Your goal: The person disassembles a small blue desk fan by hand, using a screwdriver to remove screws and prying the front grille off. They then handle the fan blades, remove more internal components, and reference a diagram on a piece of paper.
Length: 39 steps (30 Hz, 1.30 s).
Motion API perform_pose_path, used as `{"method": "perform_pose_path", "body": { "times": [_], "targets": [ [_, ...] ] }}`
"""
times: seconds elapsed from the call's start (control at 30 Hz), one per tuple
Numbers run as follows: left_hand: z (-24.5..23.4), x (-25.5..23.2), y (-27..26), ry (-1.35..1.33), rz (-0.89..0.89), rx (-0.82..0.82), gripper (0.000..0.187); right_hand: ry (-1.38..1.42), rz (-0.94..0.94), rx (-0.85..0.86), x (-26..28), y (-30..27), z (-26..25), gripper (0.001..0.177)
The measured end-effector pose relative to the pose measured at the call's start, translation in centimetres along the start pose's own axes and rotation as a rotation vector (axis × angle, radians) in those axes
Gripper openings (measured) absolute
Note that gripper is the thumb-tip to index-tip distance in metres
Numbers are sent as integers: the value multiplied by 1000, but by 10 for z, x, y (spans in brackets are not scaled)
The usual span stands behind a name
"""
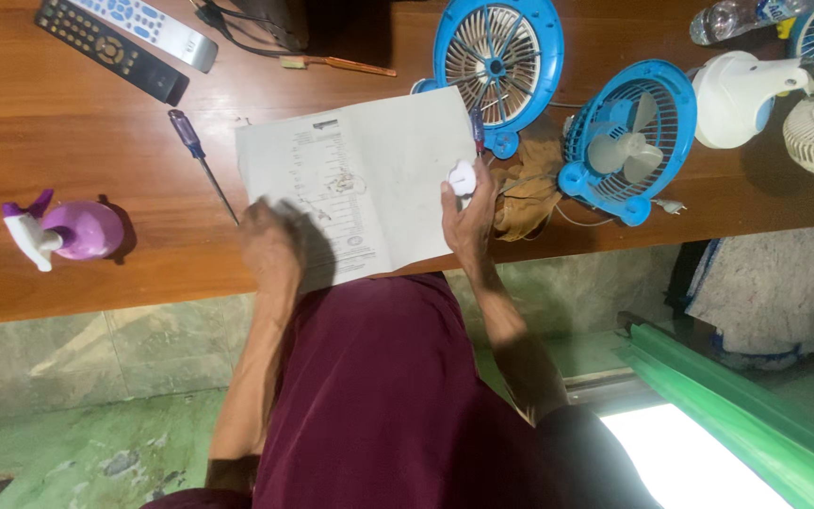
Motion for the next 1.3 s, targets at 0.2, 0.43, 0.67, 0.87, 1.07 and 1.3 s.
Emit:
{"method": "perform_pose_path", "body": {
  "times": [0.2,0.43,0.67,0.87,1.07,1.3],
  "targets": [
    [77,-122,4,-39,442,91,44,-38,-172,-69,-1,30,-25,68],
    [120,-211,18,-293,365,298,40,135,28,-143,-34,90,-70,60],
    [130,-279,23,-333,389,382,52,266,204,19,-84,168,-85,42],
    [142,-289,32,-400,221,453,62,506,297,133,-110,192,-56,52],
    [152,-289,33,-379,181,437,66,-14,152,101,-92,200,-51,41],
    [159,-286,30,-393,178,380,61,-340,-63,75,-75,200,-37,28]
  ]
}}
Point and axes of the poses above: each hand's wrist, its own y-axis towards the middle knuckle, its own z-axis out of the palm, x = y × z, the point moved 8 cm from there along y, towards the middle knuckle, and after that the axes turned 5 degrees about -z, right-handed, at the moved point
